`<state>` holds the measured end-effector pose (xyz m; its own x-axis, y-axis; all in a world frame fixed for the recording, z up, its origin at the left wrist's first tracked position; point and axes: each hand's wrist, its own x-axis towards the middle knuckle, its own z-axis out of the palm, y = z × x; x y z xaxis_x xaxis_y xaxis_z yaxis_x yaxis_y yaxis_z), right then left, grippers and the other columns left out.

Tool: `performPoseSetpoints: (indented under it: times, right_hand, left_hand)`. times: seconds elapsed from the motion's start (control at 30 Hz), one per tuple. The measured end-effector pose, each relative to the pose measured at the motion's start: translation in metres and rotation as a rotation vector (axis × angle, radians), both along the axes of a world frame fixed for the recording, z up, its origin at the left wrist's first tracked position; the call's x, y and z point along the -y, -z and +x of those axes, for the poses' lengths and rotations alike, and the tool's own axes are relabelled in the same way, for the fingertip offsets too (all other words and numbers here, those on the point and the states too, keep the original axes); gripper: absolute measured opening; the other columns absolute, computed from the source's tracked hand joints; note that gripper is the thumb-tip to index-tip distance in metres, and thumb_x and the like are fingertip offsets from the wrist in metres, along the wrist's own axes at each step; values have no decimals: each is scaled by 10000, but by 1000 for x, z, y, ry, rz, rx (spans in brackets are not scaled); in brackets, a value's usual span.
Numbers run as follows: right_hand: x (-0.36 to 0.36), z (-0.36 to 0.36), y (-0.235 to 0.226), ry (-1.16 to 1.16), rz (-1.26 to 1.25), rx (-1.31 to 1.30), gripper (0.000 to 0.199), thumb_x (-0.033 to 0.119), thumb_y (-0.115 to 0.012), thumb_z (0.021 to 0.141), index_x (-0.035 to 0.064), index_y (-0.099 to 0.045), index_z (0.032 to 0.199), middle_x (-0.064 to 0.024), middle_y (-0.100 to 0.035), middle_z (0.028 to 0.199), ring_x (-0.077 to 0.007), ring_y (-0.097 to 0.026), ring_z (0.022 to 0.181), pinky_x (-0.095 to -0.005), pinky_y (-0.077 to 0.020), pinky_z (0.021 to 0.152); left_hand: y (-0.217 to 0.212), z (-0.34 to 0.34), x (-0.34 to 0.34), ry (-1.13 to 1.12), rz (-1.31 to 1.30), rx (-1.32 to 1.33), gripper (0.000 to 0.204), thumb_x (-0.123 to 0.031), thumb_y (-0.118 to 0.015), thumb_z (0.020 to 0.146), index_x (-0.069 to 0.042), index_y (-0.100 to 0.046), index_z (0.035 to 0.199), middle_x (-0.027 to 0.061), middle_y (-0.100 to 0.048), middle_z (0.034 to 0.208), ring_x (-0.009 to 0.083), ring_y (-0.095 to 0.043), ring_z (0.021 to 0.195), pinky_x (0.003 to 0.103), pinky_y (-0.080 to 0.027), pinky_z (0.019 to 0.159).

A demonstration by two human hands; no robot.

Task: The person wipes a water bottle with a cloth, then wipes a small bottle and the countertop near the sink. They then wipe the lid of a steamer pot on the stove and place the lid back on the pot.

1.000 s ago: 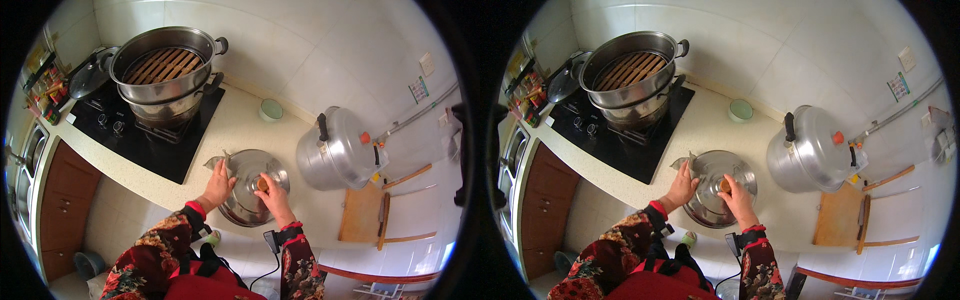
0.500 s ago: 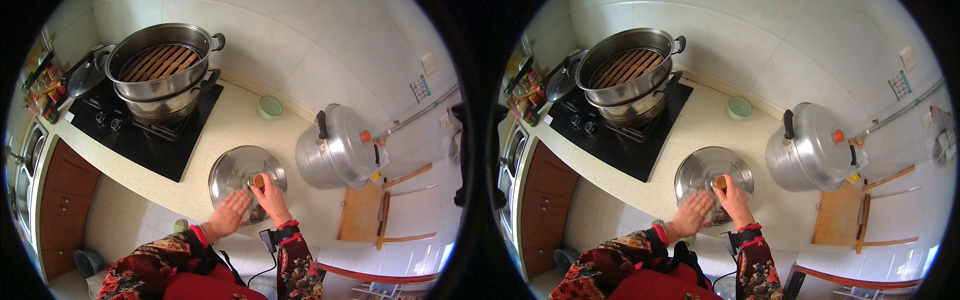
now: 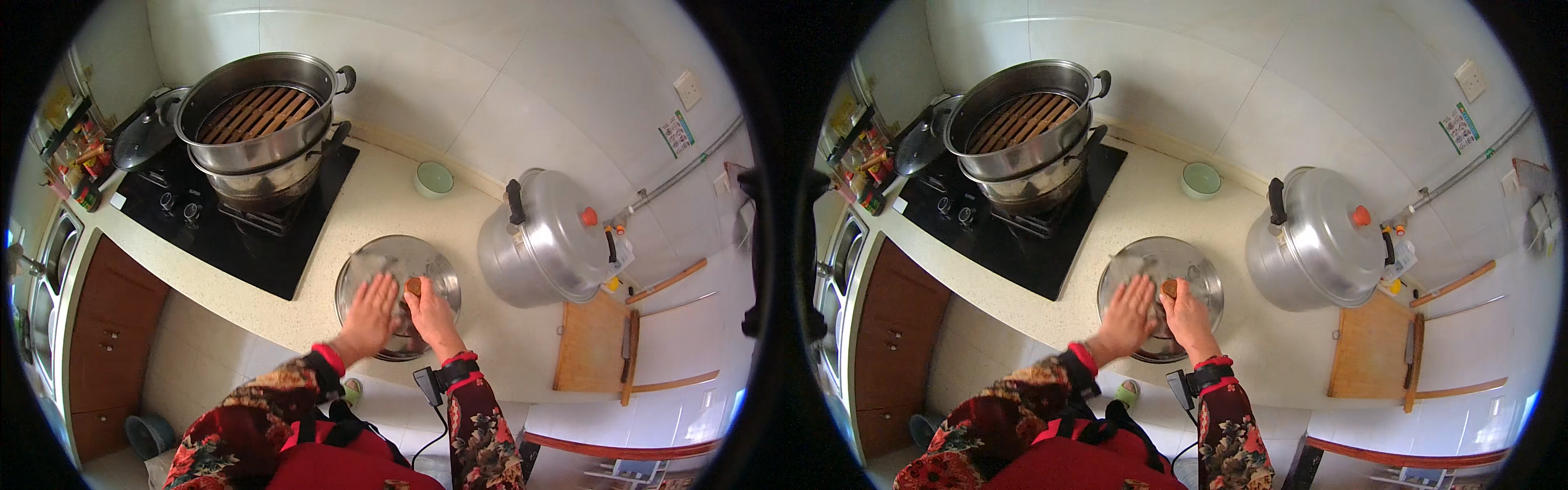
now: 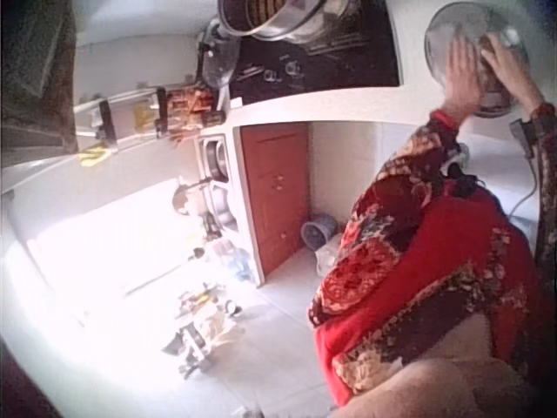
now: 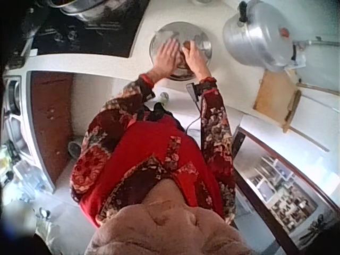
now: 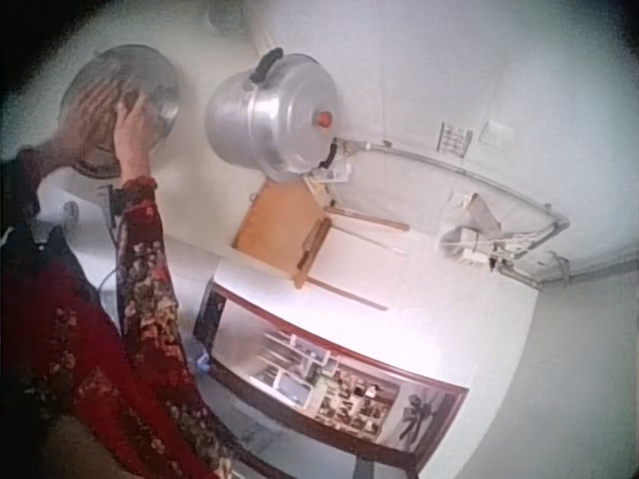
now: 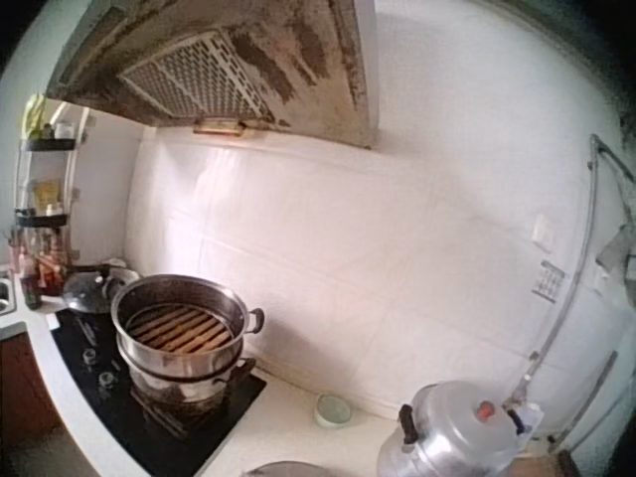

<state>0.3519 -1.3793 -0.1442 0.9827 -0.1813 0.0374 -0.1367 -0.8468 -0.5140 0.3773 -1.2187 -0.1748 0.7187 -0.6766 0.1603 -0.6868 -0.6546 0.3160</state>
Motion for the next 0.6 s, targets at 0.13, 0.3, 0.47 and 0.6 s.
performPoseSetpoints:
  times: [0.13, 0.3, 0.47, 0.6]
  right_hand:
    - [4, 1, 3, -1, 19, -12, 416, 330, -523, 954, 33, -427, 1230, -286, -644, 907, -490, -608, 836, -550, -483, 706]
    - [-8, 0, -6, 3, 86, -9, 407, 319, -522, 953, 28, -435, 1224, -291, -645, 928, -490, -607, 865, -548, -481, 736]
    - [-18, 13, -2, 73, 113, 32, 370, 286, -531, 952, 19, -438, 1190, -294, -642, 922, -490, -605, 873, -548, -473, 733]
    - [-21, 17, 6, 147, 52, 51, 389, 287, -533, 952, -2, -416, 1186, -294, -642, 873, -491, -612, 814, -550, -476, 693]
  left_hand:
    - [5, -67, -8, 252, 108, -55, 758, -396, -547, 894, 24, -283, 1467, 179, -229, 1557, 309, -180, 1457, 457, -123, 1180]
    - [3, -57, -21, 135, 10, -64, 705, -365, -522, 919, 7, -287, 1470, 174, -227, 1559, 312, -186, 1456, 468, -142, 1174]
    - [6, -1, -22, 20, -116, -38, 660, -345, -491, 931, 15, -309, 1453, 186, -249, 1545, 329, -202, 1446, 473, -157, 1167]
    - [8, 44, -21, 75, -140, -31, 638, -343, -478, 939, 10, -323, 1447, 183, -268, 1538, 324, -232, 1435, 475, -164, 1164]
